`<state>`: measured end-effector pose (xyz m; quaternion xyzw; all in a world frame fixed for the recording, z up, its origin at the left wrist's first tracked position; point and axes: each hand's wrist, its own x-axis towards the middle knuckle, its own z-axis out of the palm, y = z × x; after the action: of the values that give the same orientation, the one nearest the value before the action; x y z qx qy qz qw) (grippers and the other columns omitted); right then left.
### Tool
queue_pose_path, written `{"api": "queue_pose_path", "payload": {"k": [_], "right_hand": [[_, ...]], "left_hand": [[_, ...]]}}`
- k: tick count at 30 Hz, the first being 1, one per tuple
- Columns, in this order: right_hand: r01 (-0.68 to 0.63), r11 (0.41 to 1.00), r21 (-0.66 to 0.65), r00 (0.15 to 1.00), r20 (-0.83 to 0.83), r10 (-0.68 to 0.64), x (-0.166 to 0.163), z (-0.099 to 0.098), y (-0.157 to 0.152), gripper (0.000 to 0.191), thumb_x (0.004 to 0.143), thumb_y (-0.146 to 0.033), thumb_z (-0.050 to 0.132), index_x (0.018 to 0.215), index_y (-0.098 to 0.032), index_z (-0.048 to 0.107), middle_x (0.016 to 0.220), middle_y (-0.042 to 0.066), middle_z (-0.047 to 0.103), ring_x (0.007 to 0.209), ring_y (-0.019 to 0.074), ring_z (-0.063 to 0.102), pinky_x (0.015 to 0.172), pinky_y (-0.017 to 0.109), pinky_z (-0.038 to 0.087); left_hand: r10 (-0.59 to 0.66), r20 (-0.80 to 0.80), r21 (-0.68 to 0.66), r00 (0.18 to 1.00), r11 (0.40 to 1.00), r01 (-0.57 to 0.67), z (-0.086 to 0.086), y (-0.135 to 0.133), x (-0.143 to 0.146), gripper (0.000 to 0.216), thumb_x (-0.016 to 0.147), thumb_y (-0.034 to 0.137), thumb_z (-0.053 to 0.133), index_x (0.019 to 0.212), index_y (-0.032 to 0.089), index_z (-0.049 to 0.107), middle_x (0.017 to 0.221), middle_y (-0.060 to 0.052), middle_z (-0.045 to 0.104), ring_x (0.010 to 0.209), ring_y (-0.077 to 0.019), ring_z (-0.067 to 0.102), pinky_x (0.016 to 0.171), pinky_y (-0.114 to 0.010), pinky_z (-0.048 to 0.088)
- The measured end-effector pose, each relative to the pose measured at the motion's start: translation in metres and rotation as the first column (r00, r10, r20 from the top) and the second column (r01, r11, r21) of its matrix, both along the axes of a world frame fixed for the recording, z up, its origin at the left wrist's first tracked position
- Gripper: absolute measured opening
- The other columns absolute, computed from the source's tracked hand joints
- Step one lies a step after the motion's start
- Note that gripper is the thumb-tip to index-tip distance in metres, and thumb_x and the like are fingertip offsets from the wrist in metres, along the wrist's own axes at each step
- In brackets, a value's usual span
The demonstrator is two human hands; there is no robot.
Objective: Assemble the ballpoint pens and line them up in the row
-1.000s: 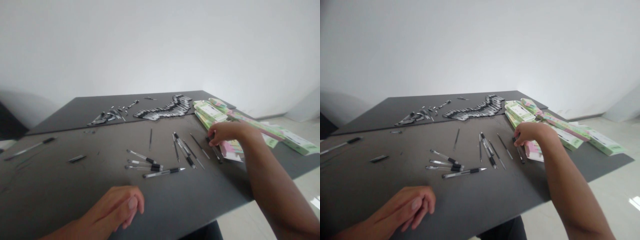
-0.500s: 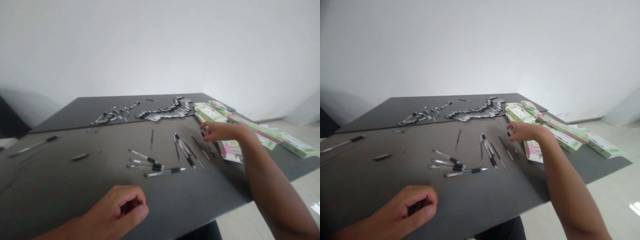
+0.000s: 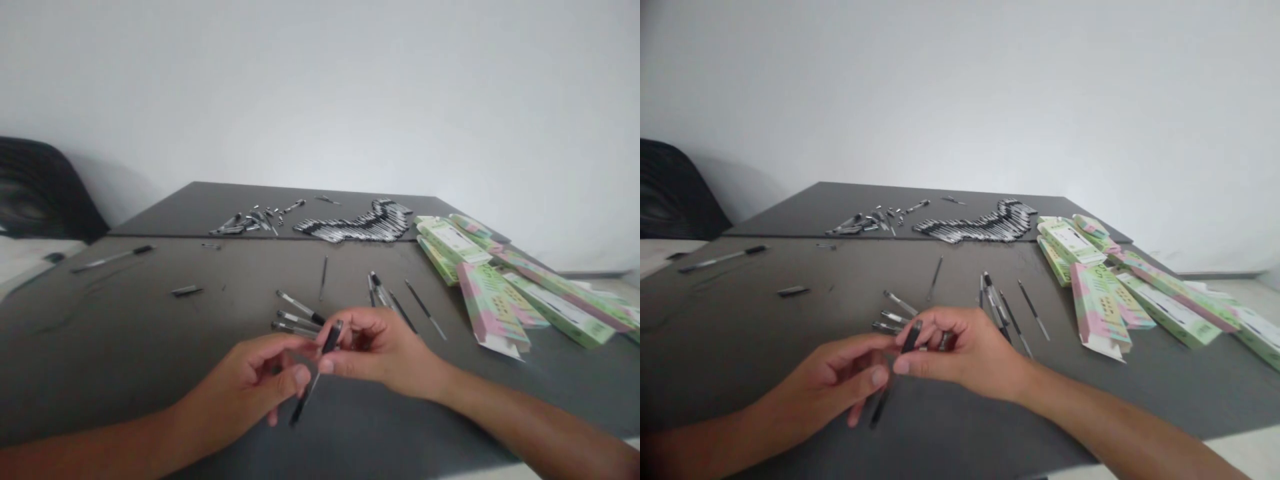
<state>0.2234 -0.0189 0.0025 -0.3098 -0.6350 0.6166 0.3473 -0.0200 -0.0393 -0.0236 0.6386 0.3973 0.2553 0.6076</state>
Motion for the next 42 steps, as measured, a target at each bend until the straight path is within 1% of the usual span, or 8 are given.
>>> {"api": "queue_pose_path", "payload": {"k": [5, 10, 12, 14, 17, 20, 33, 42], "right_hand": [[-0.004, 0.997, 0.072, 0.998, 0.070, -0.001, -0.006, -0.011, -0.007, 0.024, 0.080, -0.032, 0.093, 0.099, -0.021, 0.084, 0.073, -0.002, 0.075, 0.060, 0.0069, 0.057, 0.055, 0.018, 0.042], [0.137, 0.924, 0.356, 0.951, 0.216, -0.224, 0.029, 0.022, 0.018, 0.072, 0.065, -0.051, 0.099, 0.130, -0.028, 0.079, 0.103, 0.005, 0.085, 0.059, 0.0111, 0.061, 0.053, 0.023, 0.046], [0.288, 0.777, 0.559, 0.762, 0.358, -0.540, 0.063, 0.044, 0.036, 0.044, 0.080, -0.060, 0.086, 0.108, -0.025, 0.087, 0.086, 0.005, 0.084, 0.061, 0.0142, 0.063, 0.055, 0.025, 0.044], [0.220, 0.723, 0.655, 0.506, 0.557, -0.659, 0.103, 0.061, 0.054, 0.043, 0.083, -0.065, 0.080, 0.090, -0.024, 0.088, 0.076, 0.005, 0.081, 0.065, 0.0178, 0.066, 0.059, 0.028, 0.045], [0.067, 0.880, 0.469, 0.213, 0.855, -0.472, 0.152, 0.067, 0.075, 0.042, 0.081, -0.065, 0.076, 0.088, -0.026, 0.089, 0.079, 0.005, 0.083, 0.075, 0.0243, 0.074, 0.069, 0.032, 0.050], [0.035, 0.984, 0.174, 0.153, 0.972, -0.177, 0.171, 0.057, 0.084, 0.039, 0.081, -0.060, 0.074, 0.089, -0.024, 0.088, 0.085, 0.006, 0.084, 0.082, 0.0279, 0.078, 0.073, 0.034, 0.053], [0.035, 0.999, 0.028, 0.068, 0.997, -0.030, 0.148, 0.049, 0.086, 0.036, 0.085, -0.053, 0.067, 0.074, -0.021, 0.079, 0.079, 0.008, 0.081, 0.076, 0.0254, 0.074, 0.072, 0.033, 0.048], [-0.059, 0.991, 0.120, -0.002, 0.993, -0.121, 0.138, 0.048, 0.085, 0.032, 0.082, -0.039, 0.063, 0.055, -0.022, 0.064, 0.064, 0.008, 0.072, 0.063, 0.0236, 0.065, 0.063, 0.035, 0.041]], "left_hand": [[-0.067, -0.052, 0.066, 0.996, 0.995, 0.070, 0.008, 0.001, -0.003, 0.026, 0.098, 0.040, 0.065, 0.091, 0.019, 0.079, 0.074, 0.001, 0.069, 0.067, -0.0120, 0.061, 0.059, -0.018, 0.046], [-0.009, -0.053, 0.088, 0.999, 0.996, 0.013, 0.004, -0.001, -0.006, 0.025, 0.100, 0.040, 0.063, 0.096, 0.020, 0.078, 0.081, -0.001, 0.079, 0.069, -0.0133, 0.065, 0.065, -0.022, 0.049], [0.038, -0.043, 0.073, 0.998, 0.997, -0.035, 0.002, -0.001, -0.007, 0.026, 0.101, 0.043, 0.062, 0.100, 0.020, 0.076, 0.083, -0.003, 0.080, 0.069, -0.0141, 0.066, 0.061, -0.021, 0.049], [0.074, -0.022, 0.057, 0.997, 0.996, -0.073, 0.000, -0.001, -0.006, 0.029, 0.102, 0.045, 0.061, 0.102, 0.019, 0.074, 0.085, -0.004, 0.081, 0.070, -0.0151, 0.068, 0.058, -0.021, 0.050], [0.107, 0.015, 0.057, 0.994, 0.992, -0.108, 0.000, -0.001, -0.005, 0.031, 0.102, 0.047, 0.061, 0.101, 0.018, 0.072, 0.084, -0.006, 0.080, 0.071, -0.0163, 0.070, 0.056, -0.021, 0.052], [0.127, 0.028, 0.062, 0.992, 0.990, -0.129, 0.001, 0.000, -0.003, 0.032, 0.102, 0.049, 0.062, 0.101, 0.017, 0.071, 0.082, -0.006, 0.079, 0.069, -0.0165, 0.070, 0.055, -0.021, 0.053], [0.142, -0.011, 0.061, 0.990, 0.988, -0.141, 0.004, -0.003, -0.005, 0.034, 0.100, 0.051, 0.066, 0.100, 0.017, 0.072, 0.080, -0.007, 0.079, 0.067, -0.0168, 0.070, 0.052, -0.021, 0.054], [0.125, -0.025, 0.069, 0.992, 0.990, -0.123, 0.004, -0.003, -0.006, 0.032, 0.101, 0.049, 0.065, 0.101, 0.018, 0.071, 0.081, -0.006, 0.078, 0.067, -0.0160, 0.069, 0.052, -0.021, 0.054]]}}
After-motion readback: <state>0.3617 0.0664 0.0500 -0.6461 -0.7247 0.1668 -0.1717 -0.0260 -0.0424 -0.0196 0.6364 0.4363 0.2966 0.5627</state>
